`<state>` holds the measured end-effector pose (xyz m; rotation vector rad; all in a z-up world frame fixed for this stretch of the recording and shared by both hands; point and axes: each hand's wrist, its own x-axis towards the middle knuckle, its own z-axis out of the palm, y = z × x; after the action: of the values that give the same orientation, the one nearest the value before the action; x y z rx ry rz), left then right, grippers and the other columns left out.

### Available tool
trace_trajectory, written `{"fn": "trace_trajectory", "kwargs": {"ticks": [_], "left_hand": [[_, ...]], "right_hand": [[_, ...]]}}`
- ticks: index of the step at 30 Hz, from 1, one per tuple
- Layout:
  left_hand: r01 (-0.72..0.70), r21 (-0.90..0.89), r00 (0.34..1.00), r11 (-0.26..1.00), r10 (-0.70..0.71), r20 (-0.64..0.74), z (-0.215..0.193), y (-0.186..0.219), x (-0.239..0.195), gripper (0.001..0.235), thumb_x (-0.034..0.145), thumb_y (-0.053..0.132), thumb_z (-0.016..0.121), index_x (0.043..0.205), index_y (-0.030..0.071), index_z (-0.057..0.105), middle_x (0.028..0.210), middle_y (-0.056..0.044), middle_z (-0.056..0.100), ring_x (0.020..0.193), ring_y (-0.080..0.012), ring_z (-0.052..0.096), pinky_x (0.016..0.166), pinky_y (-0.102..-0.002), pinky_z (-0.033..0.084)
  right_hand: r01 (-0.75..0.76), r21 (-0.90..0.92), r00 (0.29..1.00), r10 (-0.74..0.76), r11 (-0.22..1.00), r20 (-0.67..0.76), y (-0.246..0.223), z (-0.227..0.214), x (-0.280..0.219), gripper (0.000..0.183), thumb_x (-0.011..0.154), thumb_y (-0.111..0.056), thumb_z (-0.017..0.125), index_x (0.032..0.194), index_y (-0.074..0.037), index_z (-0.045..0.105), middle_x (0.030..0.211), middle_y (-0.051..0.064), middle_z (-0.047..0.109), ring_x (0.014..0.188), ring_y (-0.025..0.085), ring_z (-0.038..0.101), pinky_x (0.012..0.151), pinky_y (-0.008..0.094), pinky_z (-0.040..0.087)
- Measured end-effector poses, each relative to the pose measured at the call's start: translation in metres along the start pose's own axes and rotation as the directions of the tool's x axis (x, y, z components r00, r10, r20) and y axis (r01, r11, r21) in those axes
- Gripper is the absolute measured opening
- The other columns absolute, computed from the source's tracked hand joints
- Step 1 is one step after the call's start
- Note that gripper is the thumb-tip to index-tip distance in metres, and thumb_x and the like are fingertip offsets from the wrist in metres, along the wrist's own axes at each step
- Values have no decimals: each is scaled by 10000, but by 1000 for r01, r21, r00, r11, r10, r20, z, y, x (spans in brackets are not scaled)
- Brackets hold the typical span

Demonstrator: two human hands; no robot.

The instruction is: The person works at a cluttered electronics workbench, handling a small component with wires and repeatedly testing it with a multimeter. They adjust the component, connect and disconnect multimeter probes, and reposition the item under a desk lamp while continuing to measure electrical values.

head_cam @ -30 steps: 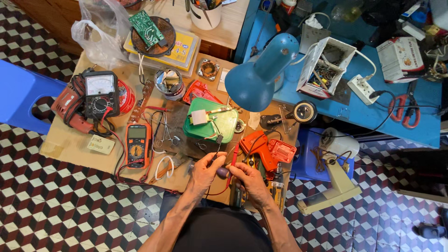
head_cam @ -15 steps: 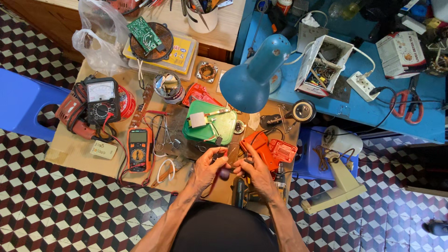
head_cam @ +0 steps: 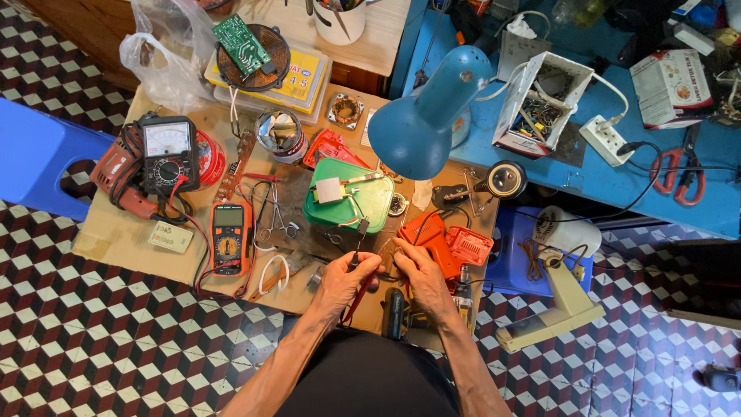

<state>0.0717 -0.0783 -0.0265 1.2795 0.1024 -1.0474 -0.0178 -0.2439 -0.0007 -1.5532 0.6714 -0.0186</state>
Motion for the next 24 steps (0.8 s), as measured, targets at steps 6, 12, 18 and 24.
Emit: {"fn": "trace_trajectory", "kwargs": {"ticks": [6, 12, 18, 24], "left_hand": [[-9, -25, 1000, 1000, 10, 12, 8, -5, 3, 360, 910, 309, 714, 1196, 92, 692, 890, -18, 768, 782, -77, 684, 705, -211, 544], [100, -14, 991, 995, -101, -85, 8, 0, -5, 414, 896, 344, 732, 1232, 104, 746, 840, 41, 740, 710, -49, 637, 573, -188, 420], [107, -155, 993, 982, -113, -29, 7, -6, 3, 366, 885, 299, 762, 1190, 97, 744, 793, 41, 688, 649, -22, 564, 474, -164, 323], [108, -202, 991, 973, -122, -57, 7, -20, 15, 307, 890, 301, 753, 1107, 83, 749, 767, 61, 635, 607, -12, 500, 447, -173, 290]], "right_hand": [[-92, 269, 993, 110, 959, -52, 6, 13, 2, 309, 938, -183, 686, 1191, -22, 615, 830, 47, 683, 709, 99, 624, 603, 239, 449], [-14, 341, 1000, 21, 940, -17, 27, 17, 5, 249, 1016, -196, 619, 1144, 10, 675, 909, 46, 691, 793, 101, 648, 713, 239, 529], [-17, 297, 998, 33, 955, -49, 30, 19, 6, 264, 1007, -197, 609, 1168, 3, 669, 944, 51, 693, 805, 109, 657, 716, 256, 542], [81, -50, 981, -88, 995, -171, 6, 21, -6, 295, 990, -170, 622, 1238, -15, 660, 1037, 105, 686, 905, 167, 656, 799, 292, 545]]}}
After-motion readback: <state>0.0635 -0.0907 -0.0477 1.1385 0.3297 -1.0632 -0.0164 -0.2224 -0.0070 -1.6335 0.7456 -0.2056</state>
